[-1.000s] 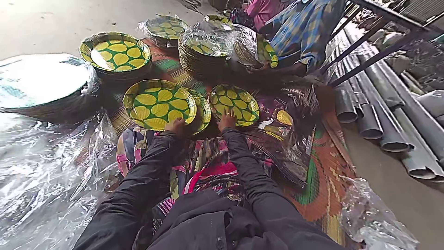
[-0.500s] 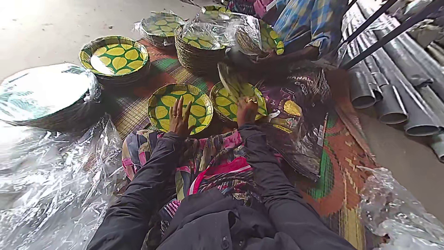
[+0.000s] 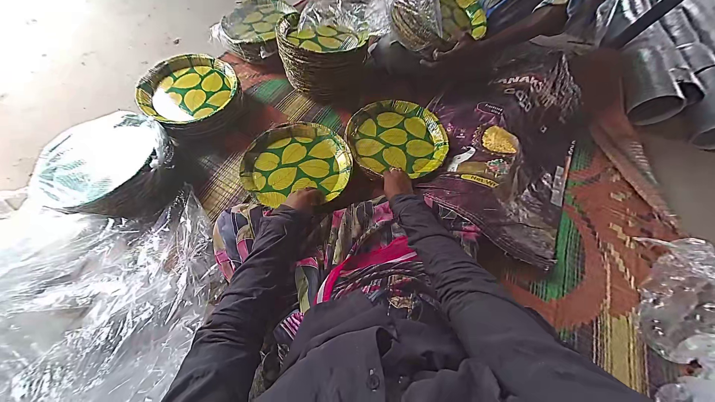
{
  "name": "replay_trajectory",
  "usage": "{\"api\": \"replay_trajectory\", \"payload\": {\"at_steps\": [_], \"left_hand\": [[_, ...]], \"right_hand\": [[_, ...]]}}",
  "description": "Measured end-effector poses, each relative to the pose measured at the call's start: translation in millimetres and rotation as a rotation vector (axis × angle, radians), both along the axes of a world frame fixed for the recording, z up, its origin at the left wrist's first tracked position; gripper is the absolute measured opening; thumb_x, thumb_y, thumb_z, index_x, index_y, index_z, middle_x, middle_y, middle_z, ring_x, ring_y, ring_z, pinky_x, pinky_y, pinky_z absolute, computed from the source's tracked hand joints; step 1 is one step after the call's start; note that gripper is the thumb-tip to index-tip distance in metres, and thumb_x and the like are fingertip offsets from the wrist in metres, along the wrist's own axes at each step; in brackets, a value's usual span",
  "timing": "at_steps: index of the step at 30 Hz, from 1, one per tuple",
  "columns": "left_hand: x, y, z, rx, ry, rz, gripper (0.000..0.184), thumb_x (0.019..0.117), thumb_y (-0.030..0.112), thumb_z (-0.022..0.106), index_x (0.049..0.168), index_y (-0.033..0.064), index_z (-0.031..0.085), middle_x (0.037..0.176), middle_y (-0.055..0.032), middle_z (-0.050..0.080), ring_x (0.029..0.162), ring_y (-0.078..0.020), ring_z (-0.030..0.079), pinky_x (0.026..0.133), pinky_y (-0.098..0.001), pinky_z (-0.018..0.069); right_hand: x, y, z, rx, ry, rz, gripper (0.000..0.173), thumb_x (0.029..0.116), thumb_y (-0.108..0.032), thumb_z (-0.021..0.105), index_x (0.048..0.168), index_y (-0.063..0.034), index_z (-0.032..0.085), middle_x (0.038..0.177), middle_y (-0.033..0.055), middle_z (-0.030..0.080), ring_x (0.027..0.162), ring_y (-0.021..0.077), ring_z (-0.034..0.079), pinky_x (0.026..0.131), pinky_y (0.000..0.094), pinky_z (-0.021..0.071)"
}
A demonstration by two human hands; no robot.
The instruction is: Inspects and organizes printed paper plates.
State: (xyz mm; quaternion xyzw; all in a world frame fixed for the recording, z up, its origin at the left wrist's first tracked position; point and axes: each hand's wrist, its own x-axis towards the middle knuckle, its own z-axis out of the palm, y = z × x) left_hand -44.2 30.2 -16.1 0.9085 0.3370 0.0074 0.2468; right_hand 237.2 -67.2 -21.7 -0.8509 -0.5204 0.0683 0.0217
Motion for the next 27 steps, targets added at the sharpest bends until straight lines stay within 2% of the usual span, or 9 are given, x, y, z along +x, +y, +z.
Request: {"api": "replay_trajectory", "payload": {"at_steps": [4,7,11,13,15,19,21,23,27], "left_hand": [[1.0,3.8,-7.7,-0.069,-0.116,-0.121,0.040,0.0982,0.028,0.071,0.128,0.0023,0.068,0.138,-0.0212,0.064,0.133,-0.0403,0.058,0.112,-0.0644,0.0409],[1.2,0.3,-0.3,-0.003,-0.222,0.005,0.061,0.0959,0.027,0.075,0.146,-0.0004,0.053,0.143,-0.0280,0.057,0.136,-0.0465,0.053,0.113,-0.0640,0.0405],[2.5,-6.1,-0.1,0.534,-0.515,0.174,0.087,0.0847,0.038,0.082,0.154,0.0009,0.044,0.157,-0.0309,0.042,0.148,-0.0531,0.034,0.119,-0.0685,0.0272],[5.7,-7.9,-3.6,0.912,-0.631,0.214,0.069,0.0928,0.047,0.072,0.147,0.0080,0.054,0.153,-0.0275,0.049,0.146,-0.0495,0.040,0.118,-0.0692,0.0255],[10.1,-12.9,-0.2,1.067,-0.611,0.212,0.049,0.0977,0.033,0.070,0.143,0.0166,0.059,0.151,-0.0227,0.053,0.145,-0.0459,0.043,0.115,-0.0725,0.0222],[7.1,-23.7,10.0,0.606,-0.264,0.215,0.022,0.0961,-0.004,0.058,0.112,-0.0030,0.073,0.134,-0.0211,0.068,0.143,-0.0456,0.048,0.120,-0.0751,0.0141],[6.5,-17.1,18.8,0.298,0.045,0.230,0.025,0.0997,0.002,0.057,0.122,-0.0039,0.067,0.126,-0.0251,0.070,0.132,-0.0440,0.058,0.121,-0.0668,0.0267],[6.7,-13.0,23.0,0.146,0.168,0.183,0.027,0.0989,0.005,0.061,0.125,-0.0025,0.064,0.127,-0.0274,0.066,0.125,-0.0456,0.062,0.108,-0.0630,0.0450],[5.9,-15.2,23.8,0.066,0.096,0.082,0.024,0.1033,0.012,0.059,0.120,-0.0029,0.067,0.129,-0.0252,0.066,0.128,-0.0447,0.060,0.105,-0.0629,0.0476]], "right_hand": [[12.8,3.5,20.7,-0.050,0.062,0.013,0.032,0.0919,0.006,0.062,0.123,0.0091,0.064,0.132,0.0361,0.059,0.130,0.0533,0.053,0.103,0.0677,0.0446],[21.1,11.9,48.0,-0.029,0.087,0.013,0.034,0.0973,-0.015,0.069,0.125,0.0032,0.066,0.130,0.0357,0.061,0.125,0.0545,0.056,0.098,0.0712,0.0455],[-12.2,7.0,70.0,0.572,-0.104,0.074,0.029,0.1052,-0.013,0.053,0.124,0.0035,0.068,0.125,0.0322,0.065,0.123,0.0515,0.059,0.103,0.0621,0.0462],[-37.4,5.4,65.6,0.680,-0.101,0.231,0.026,0.1027,-0.008,0.054,0.118,0.0038,0.072,0.119,0.0302,0.068,0.118,0.0492,0.064,0.100,0.0599,0.0500],[-52.5,10.7,52.6,0.670,-0.056,0.454,0.023,0.0986,-0.006,0.060,0.115,0.0025,0.073,0.113,0.0291,0.071,0.113,0.0486,0.066,0.101,0.0609,0.0488],[-51.7,20.4,36.4,0.386,0.088,0.330,0.068,0.0925,-0.031,0.076,0.147,0.0011,0.052,0.145,0.0295,0.055,0.139,0.0477,0.049,0.119,0.0634,0.0297],[-30.1,21.1,22.3,0.236,0.122,0.097,0.071,0.0935,-0.018,0.073,0.153,0.0025,0.042,0.154,0.0296,0.045,0.146,0.0483,0.040,0.120,0.0666,0.0266],[-5.2,12.0,2.4,0.077,0.113,-0.012,0.055,0.0939,-0.003,0.063,0.146,0.0075,0.049,0.148,0.0332,0.049,0.143,0.0507,0.042,0.118,0.0701,0.0252],[16.1,-5.2,1.9,-0.018,0.028,0.012,0.034,0.0930,0.008,0.059,0.127,0.0086,0.064,0.135,0.0313,0.060,0.132,0.0484,0.054,0.107,0.0625,0.0450]]}}
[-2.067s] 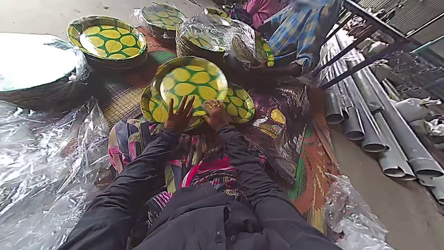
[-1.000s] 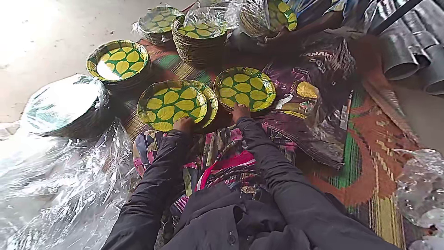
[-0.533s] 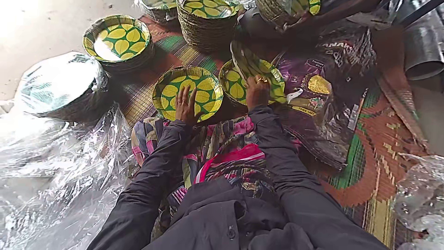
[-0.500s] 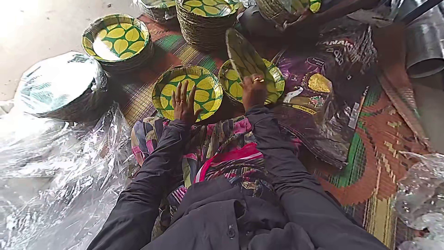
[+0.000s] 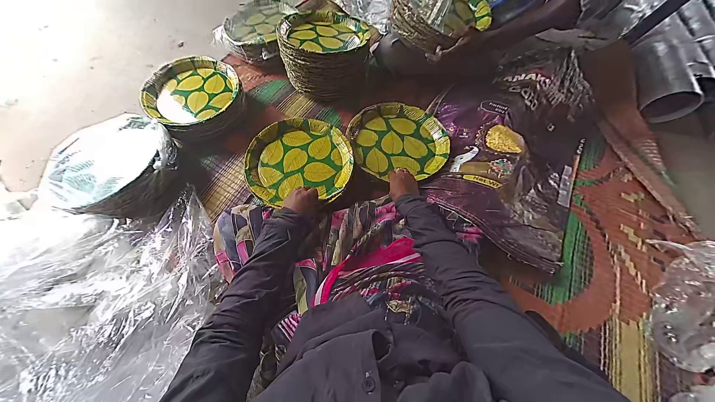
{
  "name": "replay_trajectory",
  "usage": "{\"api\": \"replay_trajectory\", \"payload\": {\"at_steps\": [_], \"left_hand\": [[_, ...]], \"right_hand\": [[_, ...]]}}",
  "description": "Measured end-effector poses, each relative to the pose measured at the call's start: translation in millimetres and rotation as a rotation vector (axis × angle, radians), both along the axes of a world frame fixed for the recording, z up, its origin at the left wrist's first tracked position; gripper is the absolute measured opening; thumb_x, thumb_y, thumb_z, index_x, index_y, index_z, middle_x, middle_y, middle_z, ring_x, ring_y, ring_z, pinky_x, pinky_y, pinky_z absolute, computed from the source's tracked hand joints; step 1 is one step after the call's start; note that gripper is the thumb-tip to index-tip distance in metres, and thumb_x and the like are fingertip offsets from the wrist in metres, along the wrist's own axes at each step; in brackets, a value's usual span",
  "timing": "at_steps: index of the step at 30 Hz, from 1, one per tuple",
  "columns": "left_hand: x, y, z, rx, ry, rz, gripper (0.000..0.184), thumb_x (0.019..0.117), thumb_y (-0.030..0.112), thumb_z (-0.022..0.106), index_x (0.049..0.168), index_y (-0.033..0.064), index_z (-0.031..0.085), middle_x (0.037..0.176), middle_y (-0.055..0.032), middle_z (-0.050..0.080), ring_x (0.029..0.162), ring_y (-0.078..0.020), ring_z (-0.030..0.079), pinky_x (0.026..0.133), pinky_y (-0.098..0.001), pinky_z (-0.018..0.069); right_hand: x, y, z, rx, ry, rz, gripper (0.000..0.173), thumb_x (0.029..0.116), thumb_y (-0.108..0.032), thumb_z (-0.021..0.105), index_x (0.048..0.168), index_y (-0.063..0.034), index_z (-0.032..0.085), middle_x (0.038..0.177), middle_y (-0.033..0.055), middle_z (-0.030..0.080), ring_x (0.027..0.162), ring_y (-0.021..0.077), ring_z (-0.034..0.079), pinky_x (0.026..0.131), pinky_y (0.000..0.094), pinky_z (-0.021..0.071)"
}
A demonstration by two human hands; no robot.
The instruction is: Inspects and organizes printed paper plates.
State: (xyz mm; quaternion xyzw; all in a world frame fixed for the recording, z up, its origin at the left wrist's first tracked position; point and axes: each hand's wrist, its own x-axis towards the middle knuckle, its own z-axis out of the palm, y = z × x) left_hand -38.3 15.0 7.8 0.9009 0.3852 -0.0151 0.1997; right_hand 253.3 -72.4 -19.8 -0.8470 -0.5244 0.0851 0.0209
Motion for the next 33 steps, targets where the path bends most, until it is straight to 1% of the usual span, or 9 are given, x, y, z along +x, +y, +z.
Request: {"api": "replay_trajectory", "payload": {"at_steps": [5,9,11,14,18,21,23,26,33], "left_hand": [[-4.2,11.3,-15.5,-0.026,-0.156,-0.006,0.044,0.0988,0.018,0.069,0.138,-0.0009,0.060,0.137,-0.0286,0.061,0.133,-0.0460,0.056,0.111,-0.0616,0.0432],[-1.1,6.6,-22.9,0.362,-0.454,0.043,0.092,0.0787,0.027,0.089,0.156,0.0053,0.043,0.158,-0.0300,0.041,0.148,-0.0518,0.035,0.117,-0.0679,0.0318],[-0.6,2.5,-27.2,0.694,-0.601,-0.013,0.079,0.0856,0.037,0.081,0.151,0.0062,0.050,0.156,-0.0288,0.045,0.147,-0.0522,0.037,0.118,-0.0704,0.0262],[5.4,-5.9,-20.5,0.898,-0.589,-0.027,0.048,0.0967,0.022,0.070,0.143,0.0144,0.061,0.152,-0.0215,0.054,0.145,-0.0486,0.043,0.115,-0.0756,0.0226],[-1.6,-6.2,-10.2,0.349,-0.203,0.087,0.024,0.0952,-0.006,0.059,0.115,-0.0036,0.072,0.130,-0.0218,0.069,0.142,-0.0441,0.049,0.123,-0.0716,0.0119],[-1.0,1.8,-0.5,0.079,0.117,0.158,0.027,0.0972,0.007,0.063,0.123,0.0000,0.068,0.125,-0.0251,0.068,0.124,-0.0437,0.063,0.108,-0.0650,0.0448],[-3.4,5.3,-5.6,0.064,0.106,0.129,0.024,0.0938,0.010,0.070,0.116,0.0017,0.069,0.119,-0.0235,0.070,0.118,-0.0432,0.065,0.097,-0.0630,0.0527],[-1.9,5.9,-5.9,-0.027,0.025,0.014,0.022,0.1009,0.010,0.062,0.118,-0.0010,0.069,0.125,-0.0257,0.068,0.124,-0.0455,0.062,0.104,-0.0651,0.0480],[-6.8,10.7,-14.4,-0.033,-0.213,-0.021,0.046,0.0982,0.016,0.070,0.140,0.0009,0.058,0.136,-0.0271,0.062,0.131,-0.0463,0.057,0.110,-0.0634,0.0439]], "right_hand": [[19.5,5.6,39.6,-0.057,0.044,-0.008,0.032,0.0964,-0.004,0.064,0.128,0.0037,0.065,0.131,0.0345,0.061,0.128,0.0524,0.056,0.100,0.0687,0.0463],[-11.6,3.6,71.6,0.527,-0.099,0.014,0.028,0.1052,-0.014,0.055,0.123,0.0040,0.068,0.125,0.0341,0.063,0.124,0.0521,0.058,0.104,0.0623,0.0459],[-42.0,2.6,72.4,0.621,-0.081,0.139,0.026,0.1036,-0.008,0.055,0.120,0.0037,0.071,0.121,0.0320,0.067,0.118,0.0504,0.063,0.101,0.0612,0.0496],[-69.5,9.9,62.4,0.613,-0.056,0.471,0.026,0.0941,0.003,0.062,0.117,0.0015,0.073,0.115,0.0282,0.070,0.115,0.0478,0.065,0.107,0.0614,0.0451],[-59.3,25.5,46.0,0.353,0.063,0.249,0.069,0.0882,-0.017,0.080,0.148,-0.0004,0.051,0.148,0.0280,0.053,0.144,0.0469,0.043,0.120,0.0639,0.0281],[-29.8,16.4,13.7,0.112,0.089,-0.030,0.056,0.0949,-0.005,0.065,0.147,0.0053,0.049,0.147,0.0318,0.052,0.142,0.0497,0.043,0.118,0.0681,0.0280],[-21.8,3.0,-2.9,0.011,0.062,-0.053,0.038,0.1003,-0.001,0.052,0.137,0.0079,0.057,0.136,0.0316,0.059,0.133,0.0480,0.053,0.113,0.0635,0.0369],[-19.2,-2.4,-0.3,0.022,0.006,-0.033,0.031,0.1010,0.004,0.049,0.129,0.0102,0.061,0.133,0.0316,0.061,0.131,0.0475,0.055,0.108,0.0605,0.0439],[-7.0,1.9,41.6,0.104,0.050,-0.107,0.033,0.0953,-0.003,0.064,0.127,0.0045,0.065,0.132,0.0336,0.061,0.128,0.0520,0.056,0.102,0.0667,0.0457]]}}
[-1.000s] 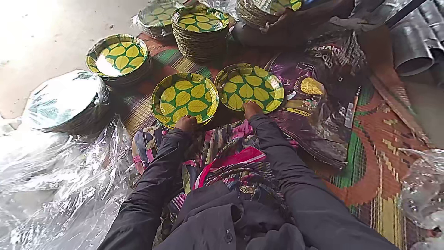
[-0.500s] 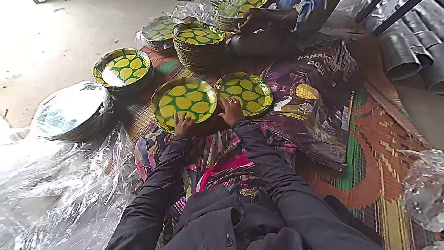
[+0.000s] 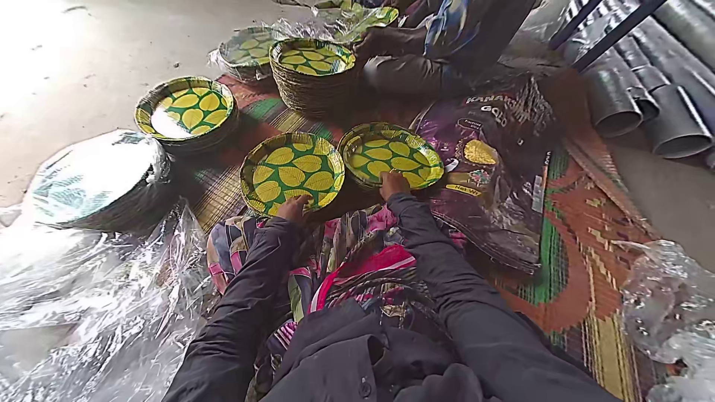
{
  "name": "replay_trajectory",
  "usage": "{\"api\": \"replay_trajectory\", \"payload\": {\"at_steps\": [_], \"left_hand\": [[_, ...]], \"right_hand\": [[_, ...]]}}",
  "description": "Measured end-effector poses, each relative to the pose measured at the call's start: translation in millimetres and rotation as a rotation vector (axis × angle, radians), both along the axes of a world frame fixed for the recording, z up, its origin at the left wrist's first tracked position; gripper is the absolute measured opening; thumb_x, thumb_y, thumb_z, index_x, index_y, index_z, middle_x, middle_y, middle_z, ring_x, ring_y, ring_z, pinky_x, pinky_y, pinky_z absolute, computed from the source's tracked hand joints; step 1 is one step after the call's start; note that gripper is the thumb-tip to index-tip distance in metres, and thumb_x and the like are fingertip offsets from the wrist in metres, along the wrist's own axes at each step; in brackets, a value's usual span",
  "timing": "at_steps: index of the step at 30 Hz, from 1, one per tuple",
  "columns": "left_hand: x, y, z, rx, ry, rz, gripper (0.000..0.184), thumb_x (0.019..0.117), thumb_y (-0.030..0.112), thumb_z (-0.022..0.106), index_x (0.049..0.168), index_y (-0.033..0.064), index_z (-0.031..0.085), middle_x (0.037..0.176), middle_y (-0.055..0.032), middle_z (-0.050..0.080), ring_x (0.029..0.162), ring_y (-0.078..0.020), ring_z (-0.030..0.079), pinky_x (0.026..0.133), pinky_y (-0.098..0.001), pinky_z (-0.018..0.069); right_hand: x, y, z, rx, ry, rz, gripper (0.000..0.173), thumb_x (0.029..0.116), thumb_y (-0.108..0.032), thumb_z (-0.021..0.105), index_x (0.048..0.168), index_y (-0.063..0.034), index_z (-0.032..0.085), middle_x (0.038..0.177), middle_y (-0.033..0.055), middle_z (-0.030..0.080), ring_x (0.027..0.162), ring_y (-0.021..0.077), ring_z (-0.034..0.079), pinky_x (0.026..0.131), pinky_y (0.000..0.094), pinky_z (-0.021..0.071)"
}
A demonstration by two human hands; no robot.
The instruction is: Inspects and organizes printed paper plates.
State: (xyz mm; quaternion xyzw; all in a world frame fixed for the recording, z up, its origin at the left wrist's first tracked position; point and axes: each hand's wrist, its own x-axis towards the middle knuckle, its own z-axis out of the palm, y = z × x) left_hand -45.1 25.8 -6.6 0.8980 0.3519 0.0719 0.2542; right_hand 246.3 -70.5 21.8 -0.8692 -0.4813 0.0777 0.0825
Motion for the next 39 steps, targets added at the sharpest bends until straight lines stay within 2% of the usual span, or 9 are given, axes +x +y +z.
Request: {"api": "replay_trajectory", "payload": {"at_steps": [4,8,13,17,22,25,33,36,39], "left_hand": [[4.0,-3.0,-9.5,0.419,-0.329,0.096,0.090,0.0785,0.024,0.089,0.154,0.0048,0.045,0.156,-0.0304,0.044,0.147,-0.0528,0.037,0.114,-0.0693,0.0343],[10.0,-11.0,-8.1,0.924,-0.482,0.125,0.063,0.0893,0.028,0.078,0.147,0.0134,0.056,0.152,-0.0256,0.051,0.145,-0.0514,0.041,0.115,-0.0738,0.0237],[5.7,-15.6,-1.7,0.444,-0.139,0.147,0.022,0.0967,-0.004,0.059,0.113,-0.0038,0.074,0.127,-0.0241,0.071,0.139,-0.0483,0.051,0.121,-0.0762,0.0112],[0.4,-2.7,4.8,0.112,0.192,0.098,0.024,0.0991,0.007,0.060,0.119,0.0027,0.072,0.129,-0.0222,0.068,0.127,-0.0406,0.061,0.115,-0.0646,0.0352],[0.9,2.9,-0.3,0.024,0.099,0.011,0.029,0.0998,0.028,0.068,0.119,0.0071,0.074,0.133,-0.0175,0.067,0.133,-0.0368,0.057,0.115,-0.0638,0.0346],[-0.4,-0.4,-1.3,0.005,0.066,0.003,0.031,0.1026,0.029,0.064,0.119,0.0038,0.073,0.126,-0.0204,0.070,0.128,-0.0390,0.061,0.114,-0.0641,0.0370],[2.9,-2.8,-3.6,0.387,-0.390,0.140,0.071,0.0887,0.012,0.079,0.151,-0.0001,0.047,0.145,-0.0316,0.053,0.137,-0.0519,0.049,0.111,-0.0663,0.0403],[6.1,-2.2,-8.8,0.731,-0.486,0.146,0.070,0.0864,0.021,0.079,0.149,0.0049,0.052,0.152,-0.0294,0.049,0.145,-0.0529,0.040,0.113,-0.0722,0.0315],[4.0,-9.2,-6.3,0.666,-0.356,0.168,0.036,0.0919,0.006,0.072,0.128,0.0014,0.069,0.142,-0.0259,0.060,0.143,-0.0517,0.045,0.115,-0.0787,0.0214]], "right_hand": [[-27.8,5.7,18.8,0.522,-0.180,-0.019,0.033,0.1065,-0.017,0.053,0.127,0.0041,0.066,0.125,0.0328,0.064,0.122,0.0508,0.060,0.104,0.0616,0.0457],[-67.5,13.1,10.8,0.679,-0.225,0.403,0.020,0.0939,0.002,0.062,0.110,0.0027,0.074,0.104,0.0289,0.071,0.102,0.0486,0.068,0.098,0.0620,0.0495],[-71.9,22.3,-8.5,0.496,-0.144,0.544,0.060,0.0945,-0.041,0.071,0.138,-0.0008,0.062,0.139,0.0260,0.062,0.137,0.0475,0.052,0.118,0.0701,0.0277],[-32.5,17.0,-28.7,0.145,-0.002,0.090,0.061,0.1033,-0.026,0.060,0.153,0.0041,0.043,0.152,0.0324,0.047,0.145,0.0501,0.039,0.121,0.0693,0.0207],[-12.3,-3.4,-39.6,-0.123,-0.064,0.056,0.031,0.1036,0.000,0.047,0.130,0.0081,0.062,0.135,0.0303,0.061,0.132,0.0458,0.055,0.110,0.0599,0.0419],[1.3,-2.5,-22.4,-0.152,-0.006,0.072,0.030,0.0960,-0.004,0.065,0.125,0.0064,0.066,0.131,0.0322,0.061,0.128,0.0499,0.056,0.104,0.0647,0.0454],[-15.9,7.9,19.9,0.711,-0.276,0.128,0.026,0.1028,-0.015,0.060,0.118,-0.0013,0.075,0.113,0.0277,0.070,0.111,0.0471,0.066,0.097,0.0580,0.0519],[-49.9,11.2,11.6,0.673,-0.230,0.476,0.033,0.0943,0.006,0.058,0.121,-0.0050,0.075,0.114,0.0261,0.072,0.112,0.0465,0.067,0.099,0.0592,0.0516],[-72.3,15.6,-8.0,0.627,-0.234,0.693,0.045,0.0934,-0.011,0.070,0.138,-0.0072,0.065,0.131,0.0246,0.067,0.124,0.0441,0.063,0.108,0.0590,0.0458]]}}
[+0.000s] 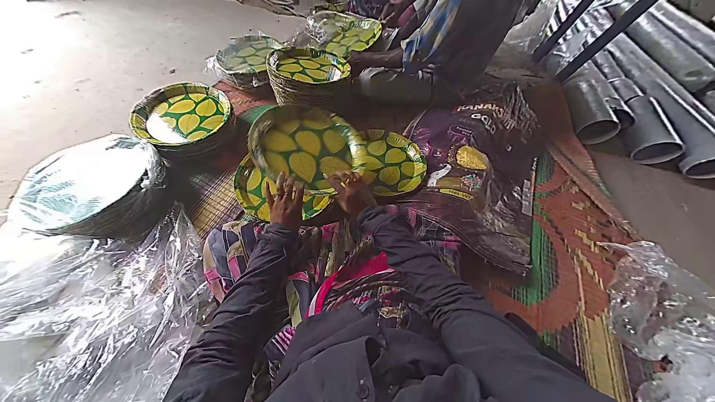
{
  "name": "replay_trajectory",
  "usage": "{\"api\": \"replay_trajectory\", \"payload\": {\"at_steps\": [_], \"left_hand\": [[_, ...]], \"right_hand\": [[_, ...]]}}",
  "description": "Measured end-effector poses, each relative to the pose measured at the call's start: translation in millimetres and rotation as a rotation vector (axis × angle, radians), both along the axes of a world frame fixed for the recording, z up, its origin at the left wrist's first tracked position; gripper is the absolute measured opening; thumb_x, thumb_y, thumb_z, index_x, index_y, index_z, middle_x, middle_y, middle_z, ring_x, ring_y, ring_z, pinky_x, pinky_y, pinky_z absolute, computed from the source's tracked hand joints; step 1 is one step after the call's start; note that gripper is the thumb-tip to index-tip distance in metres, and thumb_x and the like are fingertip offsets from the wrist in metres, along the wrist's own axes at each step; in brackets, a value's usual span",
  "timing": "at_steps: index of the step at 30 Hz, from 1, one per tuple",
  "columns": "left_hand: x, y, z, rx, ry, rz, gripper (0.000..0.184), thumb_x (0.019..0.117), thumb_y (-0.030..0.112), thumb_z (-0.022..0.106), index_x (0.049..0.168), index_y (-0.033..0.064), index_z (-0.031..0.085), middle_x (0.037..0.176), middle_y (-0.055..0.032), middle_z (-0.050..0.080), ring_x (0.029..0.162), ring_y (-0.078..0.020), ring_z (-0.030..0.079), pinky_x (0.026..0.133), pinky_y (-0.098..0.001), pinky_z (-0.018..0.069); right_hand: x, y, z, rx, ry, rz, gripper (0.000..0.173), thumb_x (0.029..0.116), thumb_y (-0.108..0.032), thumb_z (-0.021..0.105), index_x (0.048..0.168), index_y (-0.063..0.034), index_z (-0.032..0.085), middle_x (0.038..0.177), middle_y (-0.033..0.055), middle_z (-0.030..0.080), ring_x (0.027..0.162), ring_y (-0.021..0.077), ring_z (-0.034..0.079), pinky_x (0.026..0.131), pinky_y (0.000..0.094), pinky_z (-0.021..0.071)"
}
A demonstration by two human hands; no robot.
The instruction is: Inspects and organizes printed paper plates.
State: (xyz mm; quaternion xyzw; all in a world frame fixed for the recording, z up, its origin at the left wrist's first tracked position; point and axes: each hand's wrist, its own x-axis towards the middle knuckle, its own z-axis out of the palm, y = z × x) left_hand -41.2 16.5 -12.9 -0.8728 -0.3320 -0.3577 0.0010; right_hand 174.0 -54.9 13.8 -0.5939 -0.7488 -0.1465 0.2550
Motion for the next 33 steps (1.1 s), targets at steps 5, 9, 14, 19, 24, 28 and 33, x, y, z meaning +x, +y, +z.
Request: {"api": "replay_trajectory", "payload": {"at_steps": [5,9,14,19,24,28,33], "left_hand": [[-3.1,0.8,27.8,-0.594,0.434,0.149,0.026,0.1008,0.006,0.055,0.120,0.0036,0.072,0.128,-0.0213,0.069,0.125,-0.0415,0.063,0.110,-0.0638,0.0419],[-2.4,0.1,30.4,-0.728,0.477,0.136,0.020,0.0934,0.011,0.070,0.112,0.0034,0.073,0.126,-0.0211,0.068,0.123,-0.0438,0.062,0.096,-0.0685,0.0504],[-5.4,7.1,21.1,-0.793,0.539,0.123,0.036,0.0889,0.029,0.079,0.112,0.0026,0.072,0.122,-0.0237,0.068,0.120,-0.0442,0.063,0.097,-0.0673,0.0503],[-8.0,9.4,20.5,-0.812,0.564,0.069,0.048,0.0877,0.043,0.080,0.113,0.0036,0.071,0.117,-0.0233,0.071,0.117,-0.0432,0.065,0.098,-0.0666,0.0499],[-6.4,14.8,10.8,-0.784,0.515,0.006,0.053,0.0885,0.047,0.080,0.113,0.0014,0.071,0.115,-0.0231,0.071,0.115,-0.0413,0.066,0.101,-0.0634,0.0496],[-4.7,14.3,8.4,-0.796,0.400,-0.146,0.051,0.0948,0.035,0.077,0.126,-0.0028,0.065,0.118,-0.0266,0.069,0.115,-0.0437,0.066,0.104,-0.0639,0.0480],[-4.5,10.5,11.2,-0.791,0.265,-0.151,0.041,0.1061,0.028,0.060,0.130,-0.0045,0.063,0.109,-0.0271,0.071,0.105,-0.0448,0.069,0.099,-0.0645,0.0500]], "right_hand": [[24.2,-9.6,-36.6,-0.241,0.183,-0.464,0.075,0.0950,-0.024,0.072,0.157,0.0000,0.038,0.160,0.0293,0.038,0.148,0.0472,0.038,0.120,0.0630,0.0273],[50.4,-23.7,-42.2,-0.685,0.206,-0.692,0.040,0.1006,0.001,0.050,0.139,0.0040,0.058,0.141,0.0279,0.058,0.136,0.0451,0.052,0.116,0.0612,0.0350],[62.0,-24.7,-24.0,-0.638,0.175,-0.662,0.033,0.1019,0.004,0.047,0.130,0.0067,0.063,0.140,0.0284,0.059,0.135,0.0451,0.053,0.112,0.0594,0.0397],[90.4,-17.2,-29.2,-0.698,0.195,-0.597,0.062,0.1014,-0.034,0.065,0.152,-0.0033,0.047,0.152,0.0284,0.049,0.144,0.0471,0.042,0.116,0.0657,0.0326],[74.1,-15.8,-34.8,-0.759,0.034,-0.541,0.032,0.1036,0.004,0.044,0.129,0.0111,0.061,0.140,0.0297,0.058,0.136,0.0458,0.052,0.110,0.0586,0.0431],[65.5,-21.1,-31.4,-0.662,0.033,-0.510,0.032,0.1044,0.005,0.042,0.131,0.0143,0.057,0.139,0.0333,0.057,0.137,0.0492,0.049,0.107,0.0618,0.0441],[75.3,-17.2,2.9,-0.766,0.133,-0.574,0.035,0.1009,-0.009,0.062,0.133,0.0046,0.061,0.135,0.0327,0.059,0.130,0.0503,0.055,0.102,0.0644,0.0479]]}}
